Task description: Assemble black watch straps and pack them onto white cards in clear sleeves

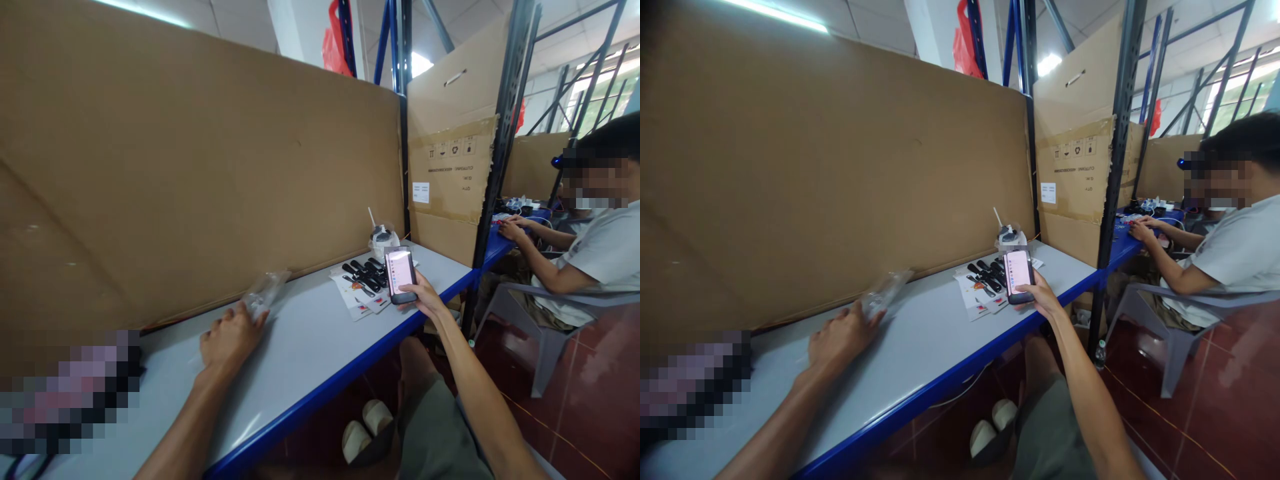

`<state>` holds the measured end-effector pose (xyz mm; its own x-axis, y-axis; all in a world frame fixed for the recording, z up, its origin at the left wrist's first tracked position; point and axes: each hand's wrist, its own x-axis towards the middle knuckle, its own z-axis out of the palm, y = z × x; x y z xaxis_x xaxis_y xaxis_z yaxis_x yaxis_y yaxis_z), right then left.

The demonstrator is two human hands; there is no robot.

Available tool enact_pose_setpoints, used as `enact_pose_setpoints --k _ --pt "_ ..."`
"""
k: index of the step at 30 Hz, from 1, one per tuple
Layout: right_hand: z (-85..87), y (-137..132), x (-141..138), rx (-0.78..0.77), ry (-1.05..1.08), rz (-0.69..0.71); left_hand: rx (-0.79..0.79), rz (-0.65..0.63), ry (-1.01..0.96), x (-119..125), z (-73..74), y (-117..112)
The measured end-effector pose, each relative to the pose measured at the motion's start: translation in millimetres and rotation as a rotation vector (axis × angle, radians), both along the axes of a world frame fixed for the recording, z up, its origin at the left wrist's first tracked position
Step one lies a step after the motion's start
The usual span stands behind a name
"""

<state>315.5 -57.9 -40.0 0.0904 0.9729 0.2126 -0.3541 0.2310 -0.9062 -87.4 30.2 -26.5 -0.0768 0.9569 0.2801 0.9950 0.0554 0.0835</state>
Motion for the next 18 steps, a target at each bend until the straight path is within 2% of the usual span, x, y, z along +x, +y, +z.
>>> enact_pose_setpoints --k 5,18 --pt "-0.5 1.9 0.2 -0.027 0.020 -0.061 0.004 0.002 0.004 0.8 0.8 -1.5" --pt "-1.8 4.8 2.3 -0.043 0.059 -0.020 -0.010 0.018 0.044 1.4 1.4 -1.7"
